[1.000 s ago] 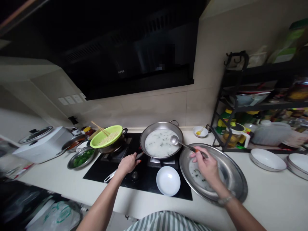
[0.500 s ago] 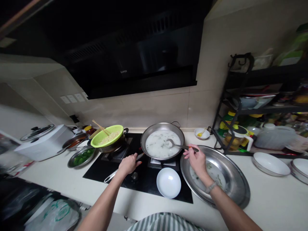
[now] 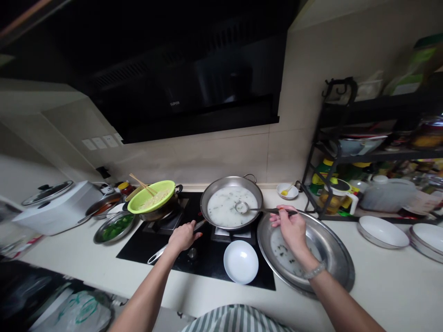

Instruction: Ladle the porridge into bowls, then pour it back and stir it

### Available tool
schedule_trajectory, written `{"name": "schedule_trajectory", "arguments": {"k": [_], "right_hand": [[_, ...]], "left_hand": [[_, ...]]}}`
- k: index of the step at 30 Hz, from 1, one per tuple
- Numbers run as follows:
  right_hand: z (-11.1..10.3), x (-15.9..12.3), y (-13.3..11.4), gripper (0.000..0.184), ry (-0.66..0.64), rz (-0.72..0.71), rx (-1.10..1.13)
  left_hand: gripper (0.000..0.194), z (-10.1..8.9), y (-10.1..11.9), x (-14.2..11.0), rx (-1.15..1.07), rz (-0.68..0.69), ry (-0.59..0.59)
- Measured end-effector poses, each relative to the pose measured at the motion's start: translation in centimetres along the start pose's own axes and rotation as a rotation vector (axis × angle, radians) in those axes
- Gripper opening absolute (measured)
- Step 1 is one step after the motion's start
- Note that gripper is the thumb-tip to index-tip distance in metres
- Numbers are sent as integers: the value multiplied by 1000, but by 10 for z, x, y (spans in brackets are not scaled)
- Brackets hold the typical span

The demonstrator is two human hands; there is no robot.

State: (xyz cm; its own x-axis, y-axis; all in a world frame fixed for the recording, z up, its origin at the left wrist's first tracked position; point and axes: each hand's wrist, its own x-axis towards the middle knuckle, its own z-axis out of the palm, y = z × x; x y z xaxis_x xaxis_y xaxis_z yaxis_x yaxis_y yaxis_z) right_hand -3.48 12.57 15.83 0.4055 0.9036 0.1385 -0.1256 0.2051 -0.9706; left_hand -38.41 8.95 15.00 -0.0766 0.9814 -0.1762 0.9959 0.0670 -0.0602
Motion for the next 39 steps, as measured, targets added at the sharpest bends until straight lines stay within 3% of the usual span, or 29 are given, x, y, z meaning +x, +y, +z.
{"name": "schedule_trajectory", "arguments": {"k": [10,16,24,28,31,35,39], "right_hand": [[-4,-5,-2,21,-9,-5,15],[-17,-3,-10,19,51,61,93],[-68,-4,-45,15,210,160,164],[-101,-13,-40,12,269,197,65],[-126,-24,-19,16,225,66,-179],[-154,-41,11,31,-70,-159,-494],[-168,-52,23,26,-288,-469,-615]], "left_hand": [[40,-2,1,0,-17,-12,-19],[39,-5,2,-3,-24,-10,-30],[39,-5,2,-2,-17,2,-27],[39,-5,2,-2,-12,2,-30],[40,-4,2,-2,-5,2,-22],[40,-2,1,-1,5,-2,-18],[39,-2,1,-1,9,-1,-17]]}}
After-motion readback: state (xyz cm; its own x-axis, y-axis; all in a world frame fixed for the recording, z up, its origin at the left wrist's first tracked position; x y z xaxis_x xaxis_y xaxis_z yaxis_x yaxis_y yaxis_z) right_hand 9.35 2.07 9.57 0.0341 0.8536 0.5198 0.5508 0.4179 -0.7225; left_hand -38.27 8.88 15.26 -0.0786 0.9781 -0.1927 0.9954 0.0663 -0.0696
